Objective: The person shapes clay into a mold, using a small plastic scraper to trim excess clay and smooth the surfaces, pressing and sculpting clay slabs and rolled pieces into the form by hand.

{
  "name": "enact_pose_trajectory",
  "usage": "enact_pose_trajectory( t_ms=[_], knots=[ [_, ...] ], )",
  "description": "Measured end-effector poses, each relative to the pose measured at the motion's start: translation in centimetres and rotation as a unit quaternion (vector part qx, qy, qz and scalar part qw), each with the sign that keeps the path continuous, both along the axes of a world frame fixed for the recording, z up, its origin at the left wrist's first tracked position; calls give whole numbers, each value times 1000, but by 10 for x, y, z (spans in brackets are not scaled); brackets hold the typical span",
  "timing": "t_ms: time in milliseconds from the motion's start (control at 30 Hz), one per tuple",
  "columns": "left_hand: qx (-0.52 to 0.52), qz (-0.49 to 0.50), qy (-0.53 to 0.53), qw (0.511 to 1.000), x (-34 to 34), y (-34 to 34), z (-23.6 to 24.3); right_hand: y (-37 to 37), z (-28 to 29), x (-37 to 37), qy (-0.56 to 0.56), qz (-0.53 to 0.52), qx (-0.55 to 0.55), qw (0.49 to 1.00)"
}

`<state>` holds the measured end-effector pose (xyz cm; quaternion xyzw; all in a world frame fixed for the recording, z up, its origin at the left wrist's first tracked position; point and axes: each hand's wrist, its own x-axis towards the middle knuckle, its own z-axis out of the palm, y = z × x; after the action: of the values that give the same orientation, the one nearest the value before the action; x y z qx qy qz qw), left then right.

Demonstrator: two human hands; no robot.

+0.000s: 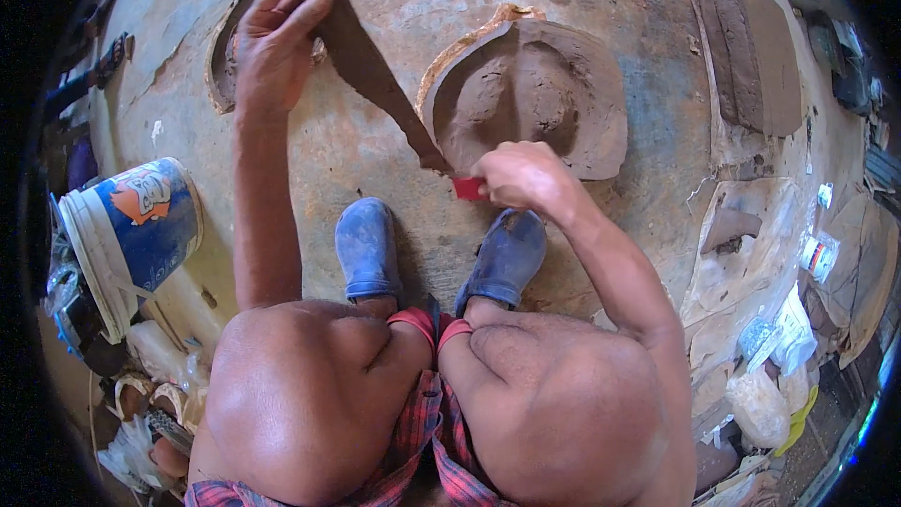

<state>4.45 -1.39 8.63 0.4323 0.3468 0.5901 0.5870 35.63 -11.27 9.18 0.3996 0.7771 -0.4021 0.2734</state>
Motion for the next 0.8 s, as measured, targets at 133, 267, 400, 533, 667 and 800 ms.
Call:
enact_pose_trajectory(
  t_ms=[133, 267, 400, 533, 667, 800],
  knots=[
    [25, -9, 9, 1000, 7, -6, 47, 15, 48, 29, 147, -286, 37, 946],
    [37, -42, 76, 996, 76, -8, 117, 17, 57, 12, 460, -308, 217, 804],
    [33, -130, 60, 989, 157, -7, 155, 17, 100, 34, 475, -295, 418, 716],
    [159, -130, 99, 974, 163, 25, 117, 11, 130, 108, 340, -277, 609, 661],
    [-3, -119, 459, 881, 88, 53, -50, -24, 150, 213, 164, -292, 737, 587],
    [-79, -181, 506, 840, 87, 8, -109, -115, 84, 389, 1, -549, 586, 596]
  ],
)
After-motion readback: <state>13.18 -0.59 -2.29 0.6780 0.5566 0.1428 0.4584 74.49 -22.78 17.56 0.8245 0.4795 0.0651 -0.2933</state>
